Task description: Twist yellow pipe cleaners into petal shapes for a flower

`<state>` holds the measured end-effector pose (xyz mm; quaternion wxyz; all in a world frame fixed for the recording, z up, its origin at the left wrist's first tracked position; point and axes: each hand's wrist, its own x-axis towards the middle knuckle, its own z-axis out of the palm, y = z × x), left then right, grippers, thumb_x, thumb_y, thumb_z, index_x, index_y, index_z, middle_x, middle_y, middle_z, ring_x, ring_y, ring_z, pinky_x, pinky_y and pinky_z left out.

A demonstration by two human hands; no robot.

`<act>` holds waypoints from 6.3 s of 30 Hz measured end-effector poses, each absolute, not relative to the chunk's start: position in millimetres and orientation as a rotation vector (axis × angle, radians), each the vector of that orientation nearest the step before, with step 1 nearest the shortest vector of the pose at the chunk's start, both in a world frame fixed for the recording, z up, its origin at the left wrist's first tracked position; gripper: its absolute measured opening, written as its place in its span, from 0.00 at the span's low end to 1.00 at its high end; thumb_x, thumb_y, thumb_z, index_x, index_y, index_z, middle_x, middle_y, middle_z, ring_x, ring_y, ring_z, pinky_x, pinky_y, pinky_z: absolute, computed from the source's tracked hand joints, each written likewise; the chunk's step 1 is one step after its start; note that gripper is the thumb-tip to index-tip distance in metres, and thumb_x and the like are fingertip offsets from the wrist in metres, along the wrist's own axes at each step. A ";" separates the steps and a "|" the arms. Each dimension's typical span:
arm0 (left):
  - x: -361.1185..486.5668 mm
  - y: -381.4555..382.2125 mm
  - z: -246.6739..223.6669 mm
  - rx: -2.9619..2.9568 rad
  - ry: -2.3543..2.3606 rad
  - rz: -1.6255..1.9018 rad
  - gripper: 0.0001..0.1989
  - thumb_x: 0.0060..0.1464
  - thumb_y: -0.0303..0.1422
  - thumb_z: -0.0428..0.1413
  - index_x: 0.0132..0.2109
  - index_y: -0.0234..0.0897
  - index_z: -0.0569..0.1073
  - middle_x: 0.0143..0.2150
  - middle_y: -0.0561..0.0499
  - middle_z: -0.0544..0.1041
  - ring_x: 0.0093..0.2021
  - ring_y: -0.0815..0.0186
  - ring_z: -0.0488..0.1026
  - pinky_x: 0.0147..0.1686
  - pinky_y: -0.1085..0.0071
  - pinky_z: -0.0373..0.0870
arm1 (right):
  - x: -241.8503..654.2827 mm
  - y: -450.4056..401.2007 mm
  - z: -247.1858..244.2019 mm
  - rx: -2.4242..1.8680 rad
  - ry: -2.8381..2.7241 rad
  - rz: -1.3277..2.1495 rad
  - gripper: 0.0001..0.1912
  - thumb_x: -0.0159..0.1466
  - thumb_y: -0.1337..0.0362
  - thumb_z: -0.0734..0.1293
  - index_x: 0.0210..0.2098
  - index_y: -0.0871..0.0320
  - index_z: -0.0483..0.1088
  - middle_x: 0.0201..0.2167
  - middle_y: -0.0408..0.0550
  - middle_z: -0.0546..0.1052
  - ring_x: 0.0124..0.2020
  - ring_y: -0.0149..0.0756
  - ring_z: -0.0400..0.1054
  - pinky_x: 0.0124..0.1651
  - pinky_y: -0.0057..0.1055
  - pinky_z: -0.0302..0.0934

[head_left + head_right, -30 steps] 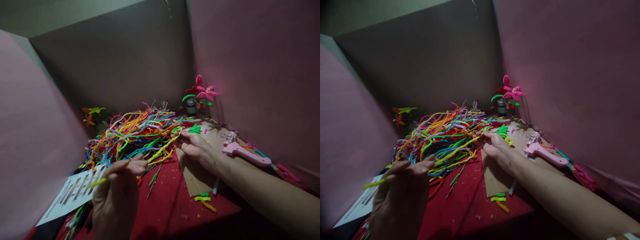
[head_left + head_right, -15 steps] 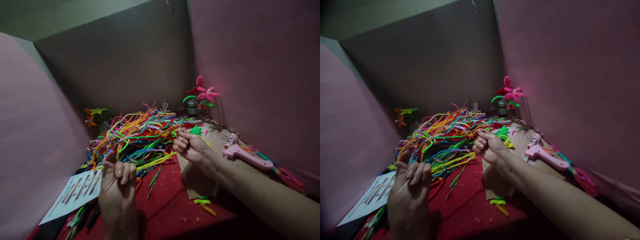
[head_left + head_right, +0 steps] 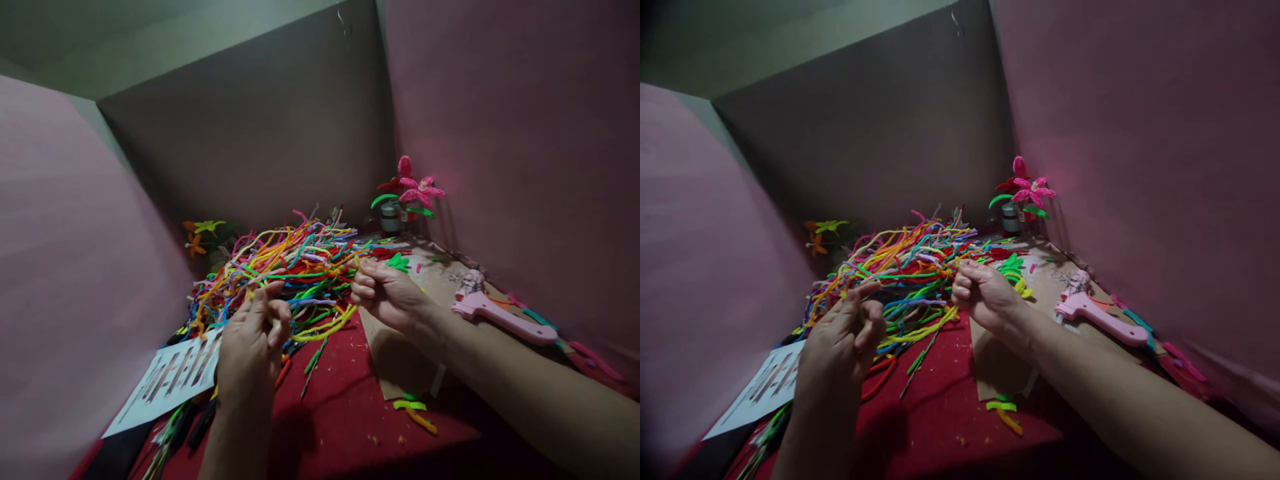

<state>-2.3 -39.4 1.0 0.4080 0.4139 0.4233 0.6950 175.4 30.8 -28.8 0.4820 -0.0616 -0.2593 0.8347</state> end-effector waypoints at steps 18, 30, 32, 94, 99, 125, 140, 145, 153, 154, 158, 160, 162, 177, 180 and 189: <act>42.4 -15.6 8.0 1.304 0.996 1.204 0.13 0.51 0.38 0.54 0.31 0.30 0.72 0.17 0.56 0.63 0.16 0.78 0.58 0.16 0.82 0.53 | 161.6 18.4 -39.0 -0.190 -1.013 1.954 0.14 0.52 0.72 0.64 0.39 0.60 0.65 0.21 0.40 0.67 0.18 0.22 0.56 0.22 0.21 0.50; 31.0 -5.5 14.2 1.134 0.898 1.487 0.11 0.47 0.37 0.57 0.30 0.34 0.66 0.14 0.62 0.57 0.11 0.79 0.52 0.12 0.80 0.51 | 152.7 11.8 -42.9 -0.592 -1.464 1.679 0.16 0.53 0.53 0.66 0.24 0.63 0.70 0.16 0.40 0.66 0.18 0.25 0.57 0.24 0.26 0.52; 33.3 -5.7 12.3 1.114 0.859 1.503 0.11 0.49 0.38 0.56 0.29 0.34 0.66 0.14 0.62 0.57 0.10 0.79 0.51 0.12 0.80 0.50 | 151.8 10.1 -43.5 -0.577 -1.500 1.701 0.17 0.54 0.53 0.65 0.22 0.63 0.68 0.15 0.40 0.64 0.17 0.24 0.54 0.22 0.25 0.47; 32.7 -3.8 -21.8 1.292 0.990 1.283 0.12 0.52 0.37 0.52 0.38 0.33 0.71 0.16 0.57 0.65 0.19 0.74 0.62 0.24 0.76 0.60 | 161.7 18.9 -48.3 -0.506 -1.276 1.970 0.17 0.61 0.54 0.58 0.27 0.61 0.66 0.10 0.31 0.47 0.11 0.20 0.33 0.12 0.20 0.31; 29.6 -2.6 -24.7 1.274 0.906 1.208 0.13 0.54 0.37 0.51 0.27 0.32 0.69 0.16 0.57 0.63 0.18 0.75 0.60 0.23 0.77 0.58 | 161.6 19.1 -48.1 -0.544 -1.285 1.982 0.16 0.61 0.53 0.59 0.27 0.60 0.65 0.10 0.31 0.47 0.11 0.20 0.33 0.12 0.20 0.31; 26.6 0.0 -17.2 1.038 1.001 1.595 0.15 0.47 0.42 0.56 0.30 0.32 0.68 0.16 0.56 0.68 0.15 0.73 0.65 0.18 0.77 0.63 | 156.0 22.5 -56.2 -0.494 -1.124 1.903 0.17 0.48 0.71 0.70 0.37 0.62 0.68 0.32 0.46 0.72 0.32 0.28 0.67 0.35 0.26 0.61; 24.0 4.2 -13.6 1.036 0.992 1.789 0.16 0.44 0.42 0.58 0.31 0.33 0.68 0.17 0.55 0.70 0.16 0.72 0.67 0.13 0.80 0.57 | 151.8 14.1 -54.3 -0.731 -1.479 1.484 0.22 0.56 0.70 0.57 0.51 0.56 0.60 0.25 0.41 0.68 0.16 0.24 0.59 0.18 0.23 0.54; 27.8 2.5 -16.1 1.037 0.997 1.753 0.14 0.45 0.41 0.58 0.31 0.33 0.68 0.18 0.56 0.71 0.18 0.72 0.69 0.18 0.79 0.63 | 152.0 4.7 -53.2 -0.745 -1.874 0.617 0.28 0.53 0.63 0.68 0.52 0.55 0.59 0.46 0.53 0.64 0.45 0.40 0.62 0.46 0.38 0.60; 26.4 -0.3 -10.4 1.025 1.007 1.757 0.15 0.44 0.42 0.58 0.31 0.33 0.68 0.18 0.55 0.71 0.19 0.70 0.71 0.20 0.77 0.65 | 153.9 7.1 -55.4 -0.667 -1.978 0.384 0.04 0.60 0.70 0.60 0.30 0.60 0.67 0.36 0.53 0.67 0.37 0.35 0.63 0.40 0.32 0.60; 24.9 -0.2 -9.5 1.036 1.013 1.759 0.15 0.45 0.42 0.58 0.32 0.32 0.68 0.18 0.55 0.71 0.19 0.70 0.70 0.19 0.77 0.65 | 154.4 7.1 -54.8 -0.666 -1.963 0.400 0.05 0.60 0.70 0.60 0.28 0.60 0.66 0.35 0.52 0.68 0.35 0.34 0.63 0.38 0.31 0.59; 19.5 -0.2 -7.2 1.151 1.102 1.759 0.16 0.46 0.42 0.56 0.32 0.30 0.70 0.18 0.53 0.72 0.16 0.71 0.68 0.15 0.77 0.63 | 156.5 6.4 -52.6 -0.697 -1.882 0.499 0.07 0.59 0.70 0.61 0.25 0.59 0.66 0.28 0.47 0.69 0.31 0.32 0.63 0.35 0.29 0.57; 17.8 -1.0 -6.9 1.215 1.146 1.743 0.17 0.47 0.43 0.56 0.32 0.30 0.70 0.18 0.53 0.72 0.13 0.71 0.66 0.13 0.77 0.61 | 157.2 6.6 -52.9 -0.703 -1.839 0.562 0.06 0.59 0.70 0.61 0.26 0.58 0.66 0.25 0.45 0.69 0.29 0.30 0.63 0.34 0.28 0.56; 15.1 -1.5 -6.5 1.250 1.155 1.706 0.17 0.47 0.43 0.55 0.33 0.30 0.71 0.18 0.53 0.72 0.13 0.72 0.65 0.11 0.77 0.59 | 157.1 7.3 -53.3 -0.715 -1.786 0.627 0.05 0.58 0.70 0.62 0.26 0.58 0.66 0.24 0.43 0.69 0.27 0.29 0.63 0.32 0.27 0.56; 6.6 9.8 -18.4 0.918 0.847 1.214 0.13 0.42 0.25 0.60 0.39 0.33 0.72 0.27 0.52 0.71 0.21 0.76 0.67 0.20 0.80 0.64 | 156.3 23.2 -49.8 -0.501 -0.982 1.716 0.12 0.48 0.66 0.71 0.28 0.61 0.65 0.20 0.43 0.73 0.16 0.25 0.65 0.15 0.20 0.58; 18.2 2.3 -22.4 1.049 0.853 1.081 0.13 0.43 0.30 0.60 0.39 0.32 0.72 0.27 0.51 0.72 0.23 0.72 0.70 0.23 0.76 0.66 | 154.7 22.4 -53.4 -0.471 -1.020 1.746 0.11 0.49 0.65 0.71 0.28 0.62 0.65 0.20 0.42 0.72 0.15 0.25 0.65 0.14 0.20 0.58; 21.0 2.7 -22.1 1.316 1.230 1.419 0.06 0.40 0.31 0.61 0.26 0.33 0.71 0.16 0.59 0.63 0.16 0.78 0.57 0.16 0.81 0.55 | 149.3 8.7 -49.0 -0.690 -1.295 1.920 0.09 0.56 0.64 0.64 0.24 0.63 0.63 0.15 0.43 0.72 0.11 0.25 0.63 0.10 0.17 0.53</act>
